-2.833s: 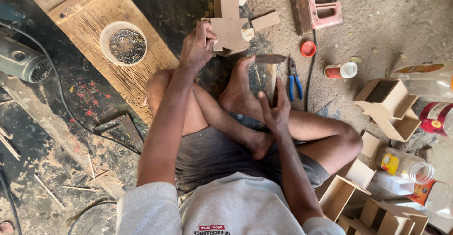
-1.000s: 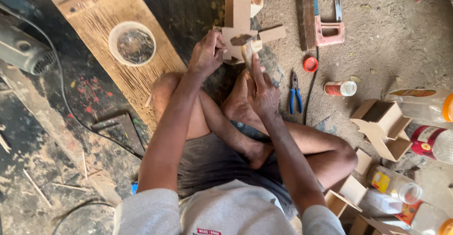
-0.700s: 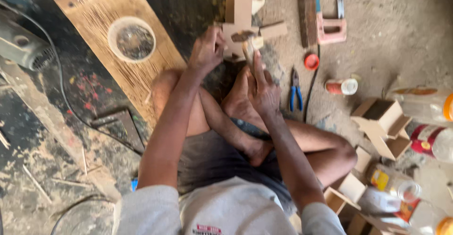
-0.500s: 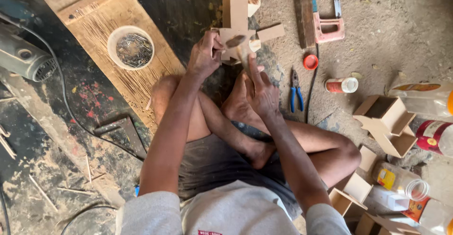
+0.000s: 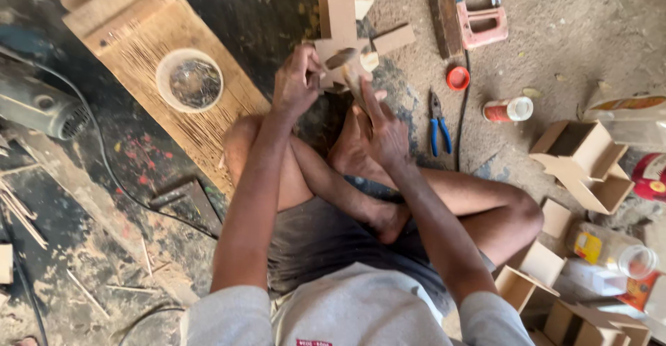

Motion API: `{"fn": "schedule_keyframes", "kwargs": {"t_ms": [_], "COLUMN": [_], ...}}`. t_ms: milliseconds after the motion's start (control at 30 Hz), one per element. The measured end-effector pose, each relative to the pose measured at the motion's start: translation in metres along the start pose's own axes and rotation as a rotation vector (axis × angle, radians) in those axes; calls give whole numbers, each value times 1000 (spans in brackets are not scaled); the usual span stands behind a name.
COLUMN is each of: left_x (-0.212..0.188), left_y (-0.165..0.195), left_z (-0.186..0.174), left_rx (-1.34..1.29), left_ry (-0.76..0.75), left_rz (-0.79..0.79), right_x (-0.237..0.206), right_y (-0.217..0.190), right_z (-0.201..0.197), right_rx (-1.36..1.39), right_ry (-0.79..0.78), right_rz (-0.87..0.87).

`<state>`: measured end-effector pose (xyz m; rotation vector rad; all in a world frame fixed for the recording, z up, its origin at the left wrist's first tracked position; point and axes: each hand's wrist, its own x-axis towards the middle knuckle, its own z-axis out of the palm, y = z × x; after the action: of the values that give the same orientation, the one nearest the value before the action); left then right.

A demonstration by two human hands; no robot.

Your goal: The person assembles small wooden boxes by hammering nails into pre-cut wooden pieces. They use pliers to adjust nails and a hammer to secure joints, then apply glue to edges and fit pieces together to form box structures.

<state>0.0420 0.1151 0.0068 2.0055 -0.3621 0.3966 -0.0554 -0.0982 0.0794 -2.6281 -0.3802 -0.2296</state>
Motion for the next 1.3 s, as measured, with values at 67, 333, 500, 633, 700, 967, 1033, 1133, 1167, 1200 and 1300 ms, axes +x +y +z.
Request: {"fn": "schedule_keyframes", "kwargs": {"t_ms": [67,333,500,633,700,967,1033,1133,1167,1200,1300], "left_x": [-3,-5,-7,-12,-10,12,9,2,-2,-4,-1], "left_y": [4,5,2,11,17,13,4,-10,-13,-15,-22], "left_z": [-1,-2,-2,-10,-17,-18,-13,-8,-7,-5,-3], "left_rx": [-5,1,-3,-67,1,143,201,261,274,303,377], "left_ry": [-16,-8,-27,-121,-159,-419,-371,-340,-339,-352,-380], "left_rz": [-51,-67,-49,-180,-148,-332,-267,-189,-172,-163,-124], "right_x": [-2,-2,-2,-9,-10,-19,-18,-16,-17,-17,-17], "right_y": [-2,-3,-6,-6,-3,4,3,2,1,1,0], "right_z": [1,0,-3,-3,-2,-3,-3,-2,-2,-1,3], "right_rx": [43,61,56,163,178,176,185,191,192,191,171], "right_ry": [136,-74,2,53,47,-1,3,8,4,-4,-5], "right_rz": [-60,8,18,62,73,84,80,92,101,102,80]}}
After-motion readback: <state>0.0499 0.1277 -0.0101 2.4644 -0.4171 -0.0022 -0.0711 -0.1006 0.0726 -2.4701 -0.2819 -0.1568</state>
